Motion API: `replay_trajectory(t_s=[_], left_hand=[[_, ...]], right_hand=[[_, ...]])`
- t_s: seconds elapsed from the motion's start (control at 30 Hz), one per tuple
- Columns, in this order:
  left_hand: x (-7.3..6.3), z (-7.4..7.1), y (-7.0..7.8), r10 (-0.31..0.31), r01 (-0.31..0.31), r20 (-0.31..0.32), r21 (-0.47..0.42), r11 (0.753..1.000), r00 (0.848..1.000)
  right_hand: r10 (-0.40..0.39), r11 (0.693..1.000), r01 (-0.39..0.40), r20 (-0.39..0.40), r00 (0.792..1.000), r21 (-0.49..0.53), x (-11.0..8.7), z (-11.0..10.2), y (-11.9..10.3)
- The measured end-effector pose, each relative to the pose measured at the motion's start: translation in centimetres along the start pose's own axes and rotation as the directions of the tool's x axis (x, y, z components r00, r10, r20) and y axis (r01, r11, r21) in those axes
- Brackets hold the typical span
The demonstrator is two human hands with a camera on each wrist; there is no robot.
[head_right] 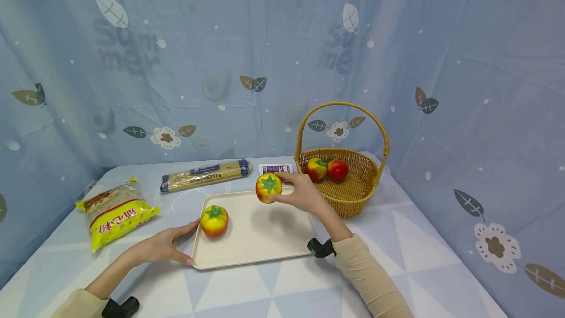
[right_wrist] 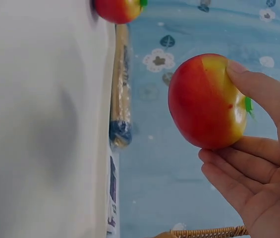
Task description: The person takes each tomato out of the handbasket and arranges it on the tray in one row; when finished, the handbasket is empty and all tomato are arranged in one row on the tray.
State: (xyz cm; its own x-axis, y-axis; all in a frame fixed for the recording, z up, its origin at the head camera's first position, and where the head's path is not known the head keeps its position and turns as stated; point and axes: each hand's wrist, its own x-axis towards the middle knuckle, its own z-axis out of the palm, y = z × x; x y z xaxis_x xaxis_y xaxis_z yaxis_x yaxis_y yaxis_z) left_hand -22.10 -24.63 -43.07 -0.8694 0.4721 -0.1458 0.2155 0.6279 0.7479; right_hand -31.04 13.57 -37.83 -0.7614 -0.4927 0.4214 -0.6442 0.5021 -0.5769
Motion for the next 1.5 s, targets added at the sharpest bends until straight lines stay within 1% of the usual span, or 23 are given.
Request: replay_trajectory(t_s=[0.23, 0.43, 0.63, 0.83, 1.07, 1.27, 1.5], left_hand=[[0.1, 0.0, 0.0, -0.012, 0.012, 0.001, 0.009, 1.0, 1.0], [0.1, 0.0, 0.1, -0.009, 0.009, -0.002, 0.011, 1.0, 1.0], [0.1, 0.1, -0.1, -0.007, 0.007, -0.003, 0.01, 1.0, 1.0], [0.1, 0.1, -0.1, -0.003, 0.003, -0.001, 0.011, 1.0, 1.0], [0.1, -0.1, -0.2, 0.006, -0.006, -0.001, 0.014, 1.0, 1.0], [0.1, -0.2, -0.2, 0.017, -0.017, -0.002, 0.015, 1.0, 1.0], [0.1, 0.0, -0.2, 0.025, -0.025, -0.004, 0.018, 1.0, 1.0]], right_hand=[[-0.023, 0.999, 0.022, 0.034, 0.999, 0.026, 0.5, 1.2, 0.1], [-0.027, 0.998, 0.024, 0.057, 0.998, 0.05, 0.7, 2.0, -0.1], [-0.007, 0.998, 0.001, 0.099, 0.995, 0.059, 0.6, 3.1, -0.3], [0.014, 0.998, -0.023, 0.146, 0.989, 0.06, 0.5, 3.7, -0.6], [0.051, 0.998, -0.055, 0.145, 0.988, 0.024, 0.6, 4.5, -1.0], [0.081, 0.996, -0.086, 0.173, 0.982, 0.024, 0.6, 5.5, -1.1], [0.088, 0.995, -0.093, 0.185, 0.979, 0.021, 0.5, 6.7, -1.4]])
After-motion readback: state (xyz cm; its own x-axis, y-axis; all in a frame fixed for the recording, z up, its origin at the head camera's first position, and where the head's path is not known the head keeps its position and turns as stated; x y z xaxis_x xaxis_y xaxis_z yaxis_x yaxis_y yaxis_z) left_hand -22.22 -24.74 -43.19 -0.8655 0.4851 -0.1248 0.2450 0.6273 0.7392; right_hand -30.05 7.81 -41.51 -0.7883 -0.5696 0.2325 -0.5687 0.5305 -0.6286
